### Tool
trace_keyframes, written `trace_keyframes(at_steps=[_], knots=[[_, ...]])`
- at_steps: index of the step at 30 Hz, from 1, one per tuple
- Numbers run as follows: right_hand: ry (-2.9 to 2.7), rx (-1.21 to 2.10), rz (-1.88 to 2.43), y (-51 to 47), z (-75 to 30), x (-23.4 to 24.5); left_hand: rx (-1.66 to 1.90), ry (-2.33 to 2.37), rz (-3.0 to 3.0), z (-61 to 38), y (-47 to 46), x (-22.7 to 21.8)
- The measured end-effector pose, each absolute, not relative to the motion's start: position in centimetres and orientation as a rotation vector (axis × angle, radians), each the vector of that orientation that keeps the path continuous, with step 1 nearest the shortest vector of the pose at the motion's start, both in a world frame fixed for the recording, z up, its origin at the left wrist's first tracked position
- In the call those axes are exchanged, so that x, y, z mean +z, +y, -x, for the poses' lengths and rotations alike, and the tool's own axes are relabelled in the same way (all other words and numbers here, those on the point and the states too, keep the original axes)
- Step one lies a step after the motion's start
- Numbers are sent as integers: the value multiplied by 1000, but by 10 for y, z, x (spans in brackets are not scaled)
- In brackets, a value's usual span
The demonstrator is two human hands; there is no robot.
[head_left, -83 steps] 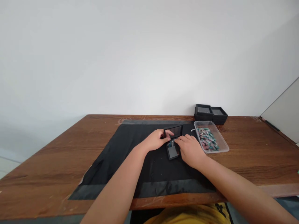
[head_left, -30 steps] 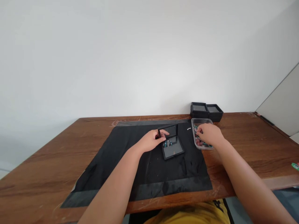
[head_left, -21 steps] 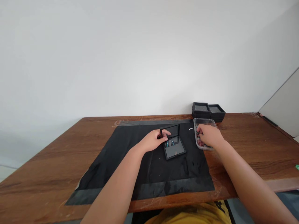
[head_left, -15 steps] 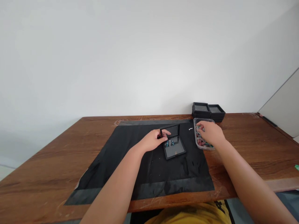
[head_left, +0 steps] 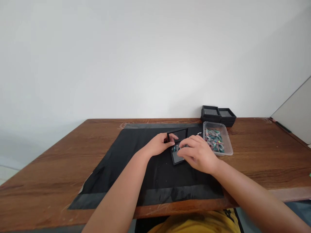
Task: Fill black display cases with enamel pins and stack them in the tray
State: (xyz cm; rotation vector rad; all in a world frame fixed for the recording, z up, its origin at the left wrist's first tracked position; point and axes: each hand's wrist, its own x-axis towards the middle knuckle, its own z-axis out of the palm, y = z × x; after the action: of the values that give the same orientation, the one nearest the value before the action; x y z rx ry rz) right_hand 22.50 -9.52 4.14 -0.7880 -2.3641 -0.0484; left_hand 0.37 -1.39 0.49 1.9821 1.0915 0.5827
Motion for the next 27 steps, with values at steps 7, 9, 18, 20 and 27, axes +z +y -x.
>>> trace_keyframes(at_steps=[7,9,18,20,27], knots=[[-2476,68,1196,-96,-212,29,615,1153,-1997,2,-12,7],[-2523,54,1329,-96,-209,33,623,1165,-2001,2,-12,8],[-2543,51,1757,-95,-200,47,610,1167,-2017,1,-13,9],[-2533,41,1784,-95,-200,48,609,1172,-2020,1,-13,8],[-2540,98,1862,-93,-196,49,594,1201,-2032,0,-14,10]])
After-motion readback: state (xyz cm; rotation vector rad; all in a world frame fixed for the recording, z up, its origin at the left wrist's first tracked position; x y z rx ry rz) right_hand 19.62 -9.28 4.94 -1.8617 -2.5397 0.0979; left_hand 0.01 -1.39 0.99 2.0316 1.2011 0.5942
